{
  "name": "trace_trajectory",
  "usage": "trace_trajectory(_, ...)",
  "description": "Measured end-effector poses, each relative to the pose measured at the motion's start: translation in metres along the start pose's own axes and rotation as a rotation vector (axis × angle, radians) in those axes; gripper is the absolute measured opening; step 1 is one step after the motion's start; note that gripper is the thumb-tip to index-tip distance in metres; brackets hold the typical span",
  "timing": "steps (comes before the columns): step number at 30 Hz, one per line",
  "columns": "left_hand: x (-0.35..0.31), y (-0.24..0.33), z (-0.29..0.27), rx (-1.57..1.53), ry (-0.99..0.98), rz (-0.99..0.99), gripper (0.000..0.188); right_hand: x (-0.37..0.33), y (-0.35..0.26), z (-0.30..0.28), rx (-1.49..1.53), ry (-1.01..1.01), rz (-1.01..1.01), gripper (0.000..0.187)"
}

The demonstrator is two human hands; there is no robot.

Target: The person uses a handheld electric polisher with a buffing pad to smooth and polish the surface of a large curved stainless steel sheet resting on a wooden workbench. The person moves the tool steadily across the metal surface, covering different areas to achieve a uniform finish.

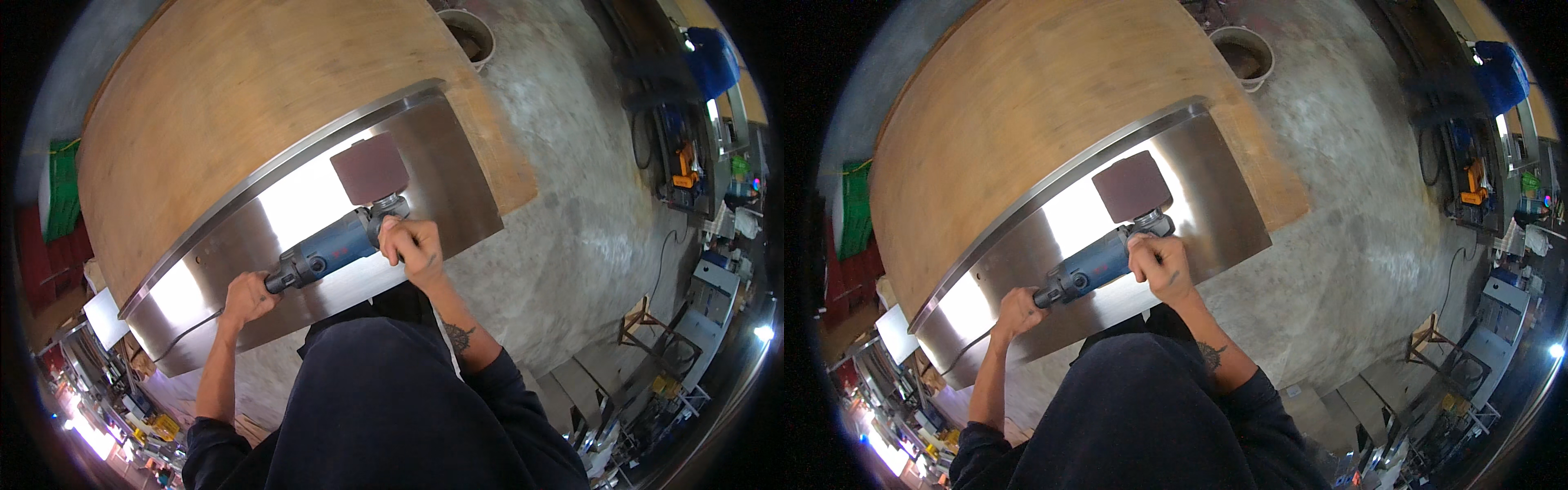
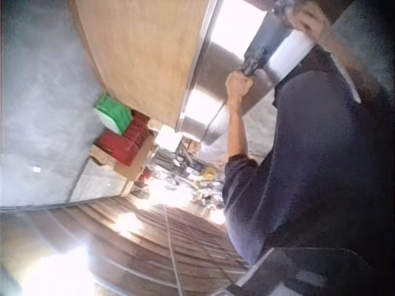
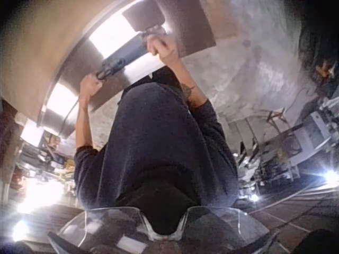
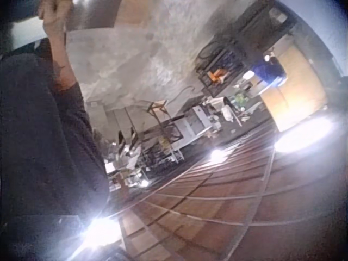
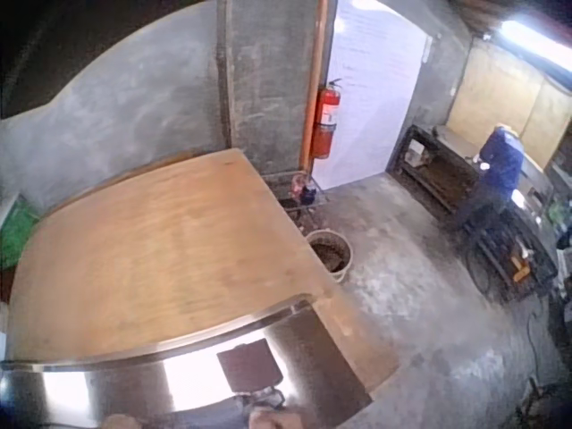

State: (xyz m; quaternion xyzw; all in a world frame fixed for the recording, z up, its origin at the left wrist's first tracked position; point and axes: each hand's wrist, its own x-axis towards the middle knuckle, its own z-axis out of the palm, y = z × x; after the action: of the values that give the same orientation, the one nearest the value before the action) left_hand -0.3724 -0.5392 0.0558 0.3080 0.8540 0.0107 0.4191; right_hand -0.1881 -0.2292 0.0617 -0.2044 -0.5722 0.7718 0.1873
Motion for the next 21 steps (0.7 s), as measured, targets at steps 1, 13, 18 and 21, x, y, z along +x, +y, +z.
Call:
trace_trajectory(1, 0.005, 0.010, -0.001, -0.004, 0.005, -0.004, 0.036, 0.004, -0.003, -0.009, -0.015, 0.010, -0.001, 0.053)
trace_trajectory(13, 0.052, 0.105, -0.008, -0.019, 0.009, -0.001, 0.034, 0.040, -0.028, -0.104, 0.069, 0.026, -0.041, 0.050)
trace_trajectory(18, 0.067, 0.138, -0.017, -0.020, 0.014, 0.010, 0.035, 0.048, -0.037, -0.132, 0.072, 0.054, -0.076, 0.046)
trace_trajectory(21, 0.076, 0.146, -0.015, -0.017, 0.031, 0.043, 0.035, 0.050, -0.044, -0.143, 0.092, 0.066, -0.052, 0.045)
